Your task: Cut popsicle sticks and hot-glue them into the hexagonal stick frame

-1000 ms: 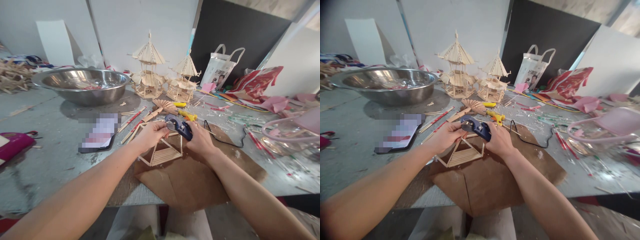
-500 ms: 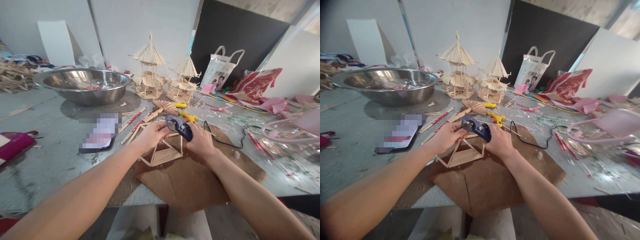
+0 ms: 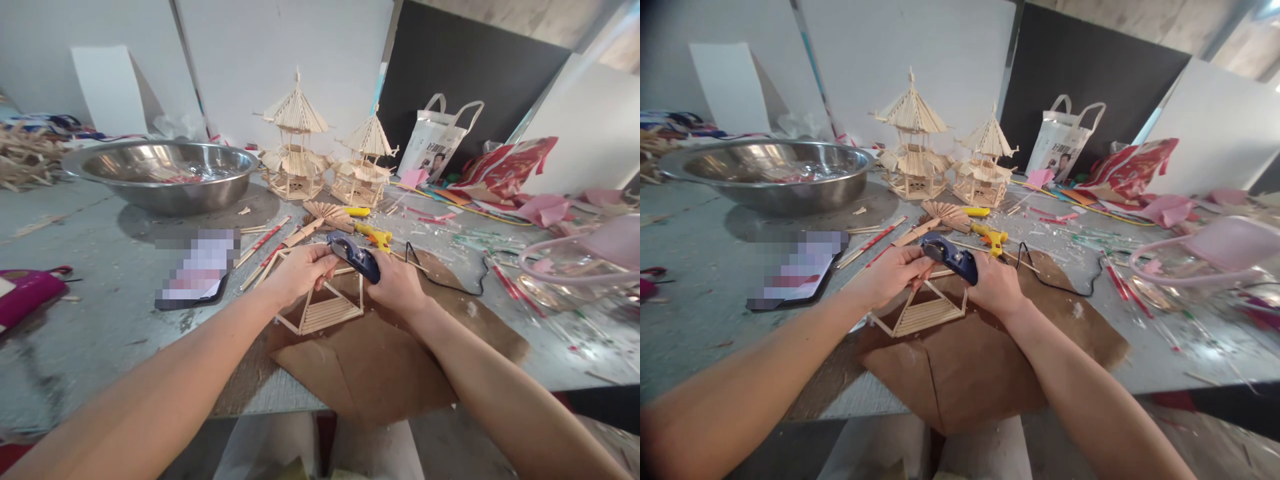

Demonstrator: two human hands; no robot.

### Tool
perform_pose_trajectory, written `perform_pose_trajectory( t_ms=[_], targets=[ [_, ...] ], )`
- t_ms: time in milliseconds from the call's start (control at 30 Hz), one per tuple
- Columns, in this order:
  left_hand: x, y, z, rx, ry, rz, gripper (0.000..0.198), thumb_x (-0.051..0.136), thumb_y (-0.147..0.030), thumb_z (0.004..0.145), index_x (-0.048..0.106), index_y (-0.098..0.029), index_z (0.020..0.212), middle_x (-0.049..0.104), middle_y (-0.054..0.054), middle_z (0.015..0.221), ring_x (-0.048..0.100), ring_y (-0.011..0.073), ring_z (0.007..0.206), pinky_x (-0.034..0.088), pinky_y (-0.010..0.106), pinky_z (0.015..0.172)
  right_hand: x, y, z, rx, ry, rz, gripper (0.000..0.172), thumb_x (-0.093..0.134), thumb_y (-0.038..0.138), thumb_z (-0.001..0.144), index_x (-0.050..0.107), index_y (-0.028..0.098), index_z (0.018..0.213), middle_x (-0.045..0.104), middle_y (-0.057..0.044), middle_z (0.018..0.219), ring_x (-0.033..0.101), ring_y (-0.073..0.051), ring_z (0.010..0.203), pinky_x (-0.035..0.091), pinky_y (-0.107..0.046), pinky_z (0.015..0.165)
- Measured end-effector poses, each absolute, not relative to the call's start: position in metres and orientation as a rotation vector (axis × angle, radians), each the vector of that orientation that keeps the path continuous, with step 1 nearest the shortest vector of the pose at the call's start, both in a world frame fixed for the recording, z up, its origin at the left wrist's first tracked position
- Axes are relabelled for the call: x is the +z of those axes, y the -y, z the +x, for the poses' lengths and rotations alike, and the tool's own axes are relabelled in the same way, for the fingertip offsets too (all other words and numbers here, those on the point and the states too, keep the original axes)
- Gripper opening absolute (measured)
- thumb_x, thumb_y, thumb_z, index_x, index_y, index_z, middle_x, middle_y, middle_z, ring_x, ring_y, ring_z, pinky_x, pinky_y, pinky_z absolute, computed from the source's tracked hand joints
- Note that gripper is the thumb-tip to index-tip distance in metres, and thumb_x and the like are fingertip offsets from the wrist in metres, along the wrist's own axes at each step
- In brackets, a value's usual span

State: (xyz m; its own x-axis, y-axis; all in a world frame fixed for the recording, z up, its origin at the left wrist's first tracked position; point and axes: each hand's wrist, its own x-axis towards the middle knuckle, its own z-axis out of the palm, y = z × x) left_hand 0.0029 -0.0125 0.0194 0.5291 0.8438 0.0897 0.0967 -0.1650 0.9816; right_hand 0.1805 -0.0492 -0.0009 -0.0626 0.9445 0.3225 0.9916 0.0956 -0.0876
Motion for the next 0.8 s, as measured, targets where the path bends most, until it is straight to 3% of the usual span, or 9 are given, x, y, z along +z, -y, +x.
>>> perform_pose_trajectory(
  t_ms=[567, 800],
  targets=[
    [0.021, 0.013, 0.004, 0.800, -0.838, 1.574, 0.017, 0.049, -0.027, 0.072, 0.046, -0.015, 0.060, 0.044, -0.004, 0.051, 0.037, 0.0038, 0.039, 0.032, 0.018, 0.039, 0.002, 0.049, 0.178, -0.209, 2.111, -1.973, 0.028, 0.044, 0.029, 0.068, 0.051, 0.017, 0.091, 0.063, -0.008, 0.078, 0.059, -0.024, 0.070, 0.040, -0.031, 0.059],
    [0.020, 0.013, 0.004, 0.754, -0.865, 1.603, 0.019, 0.050, -0.030, 0.073, 0.053, -0.012, 0.066, 0.047, -0.003, 0.054, 0.041, 0.0048, 0.043, 0.036, 0.019, 0.042, 0.000, 0.038, 0.195, -0.150, 1.988, -1.911, 0.047, 0.045, 0.030, 0.067, 0.043, 0.016, 0.112, 0.059, -0.011, 0.099, 0.056, -0.025, 0.085, 0.041, -0.033, 0.069]
  ],
)
